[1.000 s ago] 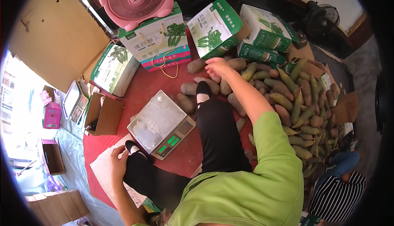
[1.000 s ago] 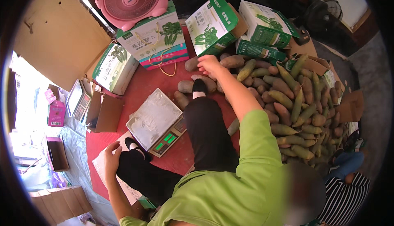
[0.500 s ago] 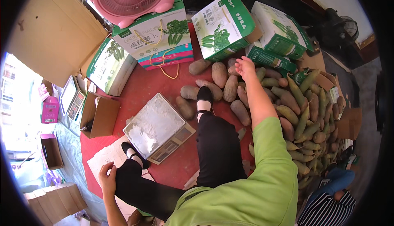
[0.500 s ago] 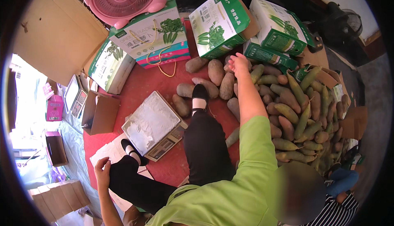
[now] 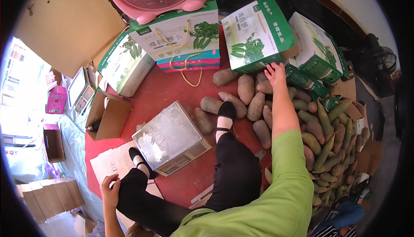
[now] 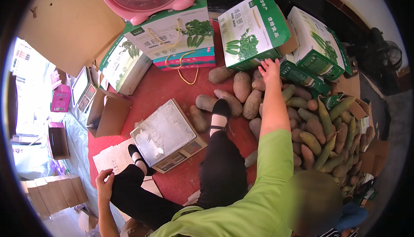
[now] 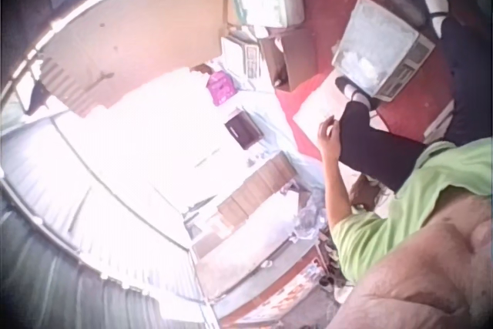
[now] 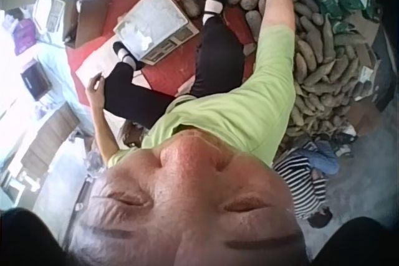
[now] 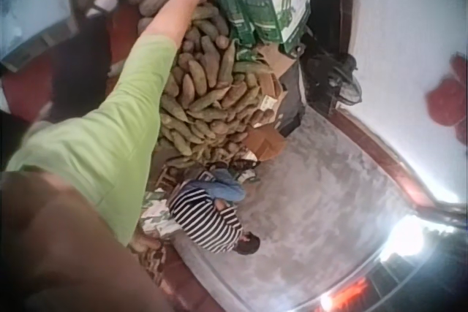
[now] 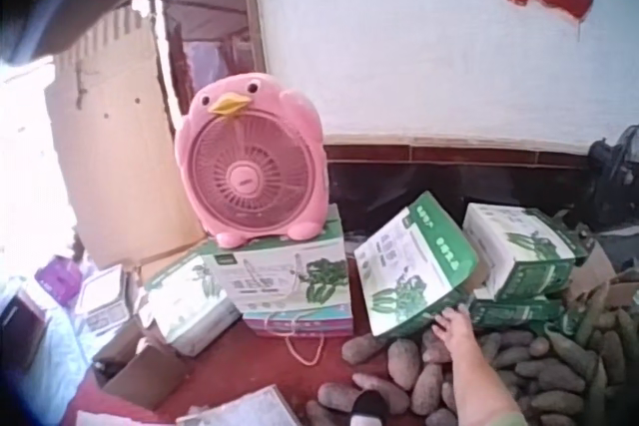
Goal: The recorder is weighing and packing cucumbers into boxes for shipment.
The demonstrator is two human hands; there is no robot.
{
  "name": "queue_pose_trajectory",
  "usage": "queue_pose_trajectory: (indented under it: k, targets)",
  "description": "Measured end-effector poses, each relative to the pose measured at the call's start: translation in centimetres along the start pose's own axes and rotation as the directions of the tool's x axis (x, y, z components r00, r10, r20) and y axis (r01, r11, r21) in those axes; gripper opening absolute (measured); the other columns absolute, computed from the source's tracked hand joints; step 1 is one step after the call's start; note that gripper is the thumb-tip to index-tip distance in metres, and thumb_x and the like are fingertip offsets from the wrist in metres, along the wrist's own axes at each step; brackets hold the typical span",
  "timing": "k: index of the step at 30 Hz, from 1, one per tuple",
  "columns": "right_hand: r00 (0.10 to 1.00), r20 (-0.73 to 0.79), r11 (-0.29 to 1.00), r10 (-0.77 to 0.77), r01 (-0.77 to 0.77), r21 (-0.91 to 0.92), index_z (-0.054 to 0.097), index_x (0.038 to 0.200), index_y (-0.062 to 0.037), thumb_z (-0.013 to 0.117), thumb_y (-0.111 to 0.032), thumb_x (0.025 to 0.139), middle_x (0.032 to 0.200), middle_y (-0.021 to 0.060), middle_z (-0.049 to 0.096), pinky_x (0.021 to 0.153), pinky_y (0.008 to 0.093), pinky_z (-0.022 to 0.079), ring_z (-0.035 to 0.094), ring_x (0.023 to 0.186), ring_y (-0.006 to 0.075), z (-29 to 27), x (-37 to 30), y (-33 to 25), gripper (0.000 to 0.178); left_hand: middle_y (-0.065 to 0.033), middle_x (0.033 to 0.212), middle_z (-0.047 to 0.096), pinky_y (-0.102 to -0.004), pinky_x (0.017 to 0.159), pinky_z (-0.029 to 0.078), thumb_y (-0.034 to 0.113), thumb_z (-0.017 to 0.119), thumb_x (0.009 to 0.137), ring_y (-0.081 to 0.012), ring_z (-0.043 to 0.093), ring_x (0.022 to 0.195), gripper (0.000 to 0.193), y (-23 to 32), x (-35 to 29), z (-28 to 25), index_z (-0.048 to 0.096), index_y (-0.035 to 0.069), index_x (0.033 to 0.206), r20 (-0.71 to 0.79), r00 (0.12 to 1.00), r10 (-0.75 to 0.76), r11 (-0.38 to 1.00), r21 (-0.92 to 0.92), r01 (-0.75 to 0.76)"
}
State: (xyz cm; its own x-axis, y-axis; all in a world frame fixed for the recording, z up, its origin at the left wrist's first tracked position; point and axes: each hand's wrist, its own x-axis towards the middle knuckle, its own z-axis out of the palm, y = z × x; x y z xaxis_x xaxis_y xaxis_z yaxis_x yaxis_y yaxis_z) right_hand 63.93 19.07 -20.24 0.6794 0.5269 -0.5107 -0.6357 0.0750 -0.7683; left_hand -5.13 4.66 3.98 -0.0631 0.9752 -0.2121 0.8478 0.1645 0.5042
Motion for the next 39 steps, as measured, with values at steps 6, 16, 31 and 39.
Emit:
queue_pose_trajectory:
  k: [6,16,31,39]
  targets:
    - [0.999,-0.006,0.998,-0.04,0.04,0.047,0.01,0.147,-0.0204,0.055,0.002,0.083,0.127,0.0066,0.045,0.078,0.0466,0.046,0.057,0.1,0.0255,-0.4,1.8,0.7,0.082,-0.0117,0.086,0.064,-0.0297,0.077,0.051,0.004,0.062,0.078,-0.0199,0.063,0.083,0.022,-0.4,0.4,0.2,0.066,-0.003,0.098,0.0,1.0,0.03,1.0,0.006,-0.03]
    - [0.999,-0.004,0.982,-0.038,0.038,0.187,0.01,0.145,-0.024,0.056,0.002,0.083,0.101,0.0076,0.05,0.068,0.0386,0.048,0.056,0.08,0.0213,2.0,0.6,-0.4,0.081,-0.0124,0.087,0.065,-0.0307,0.079,0.049,0.004,0.062,0.077,-0.0217,0.064,0.085,0.023,-0.1,0.3,0.2,0.066,-0.003,0.098,-0.005,0.999,0.051,0.999,-0.003,-0.051]
    - [0.884,0.215,0.91,-0.415,0.405,0.091,0.023,0.145,-0.0123,0.059,0.003,0.082,0.098,0.0072,0.053,0.069,0.0342,0.047,0.055,0.077,0.0172,5.9,-16.5,-13.6,0.075,-0.0139,0.088,0.065,-0.0319,0.076,0.048,0.006,0.064,0.077,-0.0248,0.064,0.086,0.022,-0.7,-1.8,-1.1,0.065,-0.004,0.097,-0.098,0.988,0.115,0.991,-0.053,-0.121]
    - [0.762,0.462,0.784,-0.454,0.588,-0.201,0.043,0.133,-0.0047,0.059,-0.011,0.088,0.082,-0.0029,0.055,0.065,0.0217,0.042,0.052,0.072,0.0049,4.5,-29.1,-17.5,0.048,-0.0113,0.091,0.064,-0.0318,0.069,0.047,0.011,0.064,0.081,-0.0236,0.062,0.087,0.022,-2.7,-3.2,-1.8,0.066,0.0,0.099,-0.118,0.989,0.094,0.99,-0.09,-0.105]
